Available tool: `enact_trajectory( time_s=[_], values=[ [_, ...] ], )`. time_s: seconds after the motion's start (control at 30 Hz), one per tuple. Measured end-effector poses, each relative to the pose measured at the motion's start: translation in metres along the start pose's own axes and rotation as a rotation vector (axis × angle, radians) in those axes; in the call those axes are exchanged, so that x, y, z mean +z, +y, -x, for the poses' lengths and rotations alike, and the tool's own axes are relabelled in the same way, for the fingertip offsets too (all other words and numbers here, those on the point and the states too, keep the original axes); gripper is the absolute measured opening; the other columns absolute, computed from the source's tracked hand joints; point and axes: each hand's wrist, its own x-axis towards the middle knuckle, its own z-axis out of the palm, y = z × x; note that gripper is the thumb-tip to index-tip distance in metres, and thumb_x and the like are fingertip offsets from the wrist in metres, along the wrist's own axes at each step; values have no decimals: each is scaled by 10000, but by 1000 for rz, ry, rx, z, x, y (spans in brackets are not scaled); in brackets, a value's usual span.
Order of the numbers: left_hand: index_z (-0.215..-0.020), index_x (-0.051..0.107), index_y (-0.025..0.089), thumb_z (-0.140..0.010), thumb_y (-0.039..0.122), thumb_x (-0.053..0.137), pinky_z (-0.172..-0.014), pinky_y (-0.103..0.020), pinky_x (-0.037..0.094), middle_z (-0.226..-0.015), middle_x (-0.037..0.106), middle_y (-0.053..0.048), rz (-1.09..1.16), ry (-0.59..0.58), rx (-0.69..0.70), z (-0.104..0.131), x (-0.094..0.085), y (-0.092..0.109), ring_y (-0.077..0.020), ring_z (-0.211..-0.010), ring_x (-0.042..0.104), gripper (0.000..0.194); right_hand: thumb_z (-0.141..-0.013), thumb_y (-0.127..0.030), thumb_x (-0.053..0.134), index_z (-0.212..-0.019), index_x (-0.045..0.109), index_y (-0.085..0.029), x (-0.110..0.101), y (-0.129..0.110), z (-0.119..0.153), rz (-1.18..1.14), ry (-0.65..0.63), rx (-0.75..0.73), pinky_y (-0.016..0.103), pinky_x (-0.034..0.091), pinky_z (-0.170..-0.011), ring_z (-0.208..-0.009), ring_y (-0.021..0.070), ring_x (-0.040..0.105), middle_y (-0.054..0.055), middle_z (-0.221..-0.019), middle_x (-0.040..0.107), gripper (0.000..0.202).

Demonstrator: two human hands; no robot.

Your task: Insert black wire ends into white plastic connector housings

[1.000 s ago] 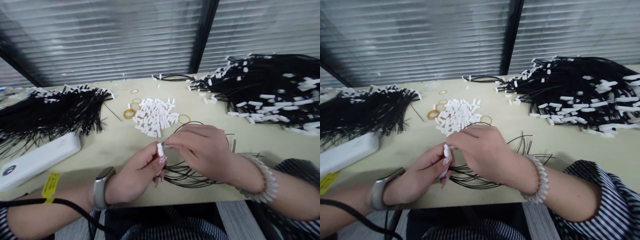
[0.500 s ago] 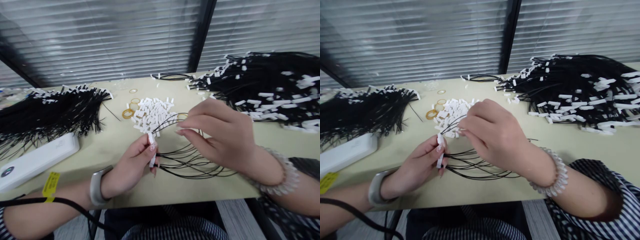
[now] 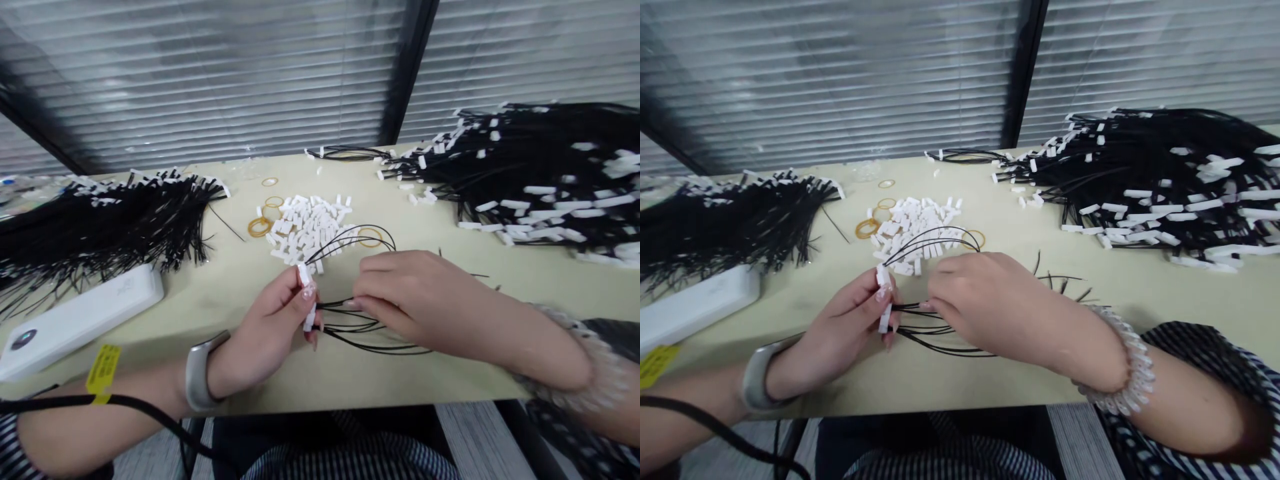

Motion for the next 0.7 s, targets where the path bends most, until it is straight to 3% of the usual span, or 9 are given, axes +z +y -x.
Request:
enact_trajectory(
  time_s=[0.13,0.2,0.27,0.33,0.43,0.5,0.53,0.6,0.7],
  values=[
    [-743,487,168,-819,333,558,-456,-188,407,-645,487,28,81,80,-32,-3,0,-2,-74,-524,459,195,-749,-68,472,-654,505,-171,-7,7,6,382,54,-7,268,183,-475,-508,125,416,11,-589,511,143],
    [-754,496,169,-802,319,583,-440,-177,404,-675,479,29,126,109,-41,-4,0,-3,-71,-538,462,180,-735,-99,494,-643,517,-170,-16,17,11,527,124,93,266,149,-446,-444,116,385,10,-518,485,118],
    [-749,499,168,-798,315,587,-433,-176,413,-691,475,29,134,113,-48,-4,0,-3,-71,-547,471,178,-770,-170,512,-704,582,-172,-26,27,15,538,286,230,266,185,-429,-435,115,415,18,-516,523,96],
    [-747,501,167,-806,315,577,-434,-176,424,-704,477,29,125,108,-48,-4,0,-3,-70,-551,479,176,-790,-197,536,-848,645,-181,-35,33,16,296,532,345,280,327,-474,-553,142,543,47,-668,634,125],
    [-763,508,169,-825,309,554,-451,-173,439,-724,481,28,100,98,-42,-4,0,-3,-69,-568,489,160,-796,-177,567,-961,654,-183,-43,29,11,-435,908,436,338,478,-703,-838,182,617,82,-979,651,186],
    [-765,505,171,-837,304,537,-458,-173,443,-725,482,26,76,88,-41,-3,0,-4,-71,-577,492,154,-815,-159,546,-879,652,-184,-42,23,6,-777,1071,449,338,495,-738,-825,149,612,63,-968,629,125],
    [-763,500,173,-842,302,530,-458,-174,442,-719,482,26,63,83,-41,-3,0,-4,-73,-577,492,154,-820,-145,536,-831,641,-185,-40,20,4,-848,1115,446,314,501,-681,-741,120,603,43,-896,621,113],
    [-758,489,175,-853,301,511,-462,-179,442,-698,486,27,34,66,-37,-3,0,-4,-74,-565,488,160,-801,-113,547,-819,624,-192,-35,14,2,-868,1082,431,239,450,-495,-548,70,531,-4,-739,590,111],
    [-759,473,177,-870,308,479,-481,-190,444,-661,496,30,-26,34,-20,-1,1,-3,-74,-539,480,171,-758,-118,601,-923,627,-204,-23,8,2,-790,750,370,203,370,-394,-473,66,485,-28,-667,606,188]
  ],
)
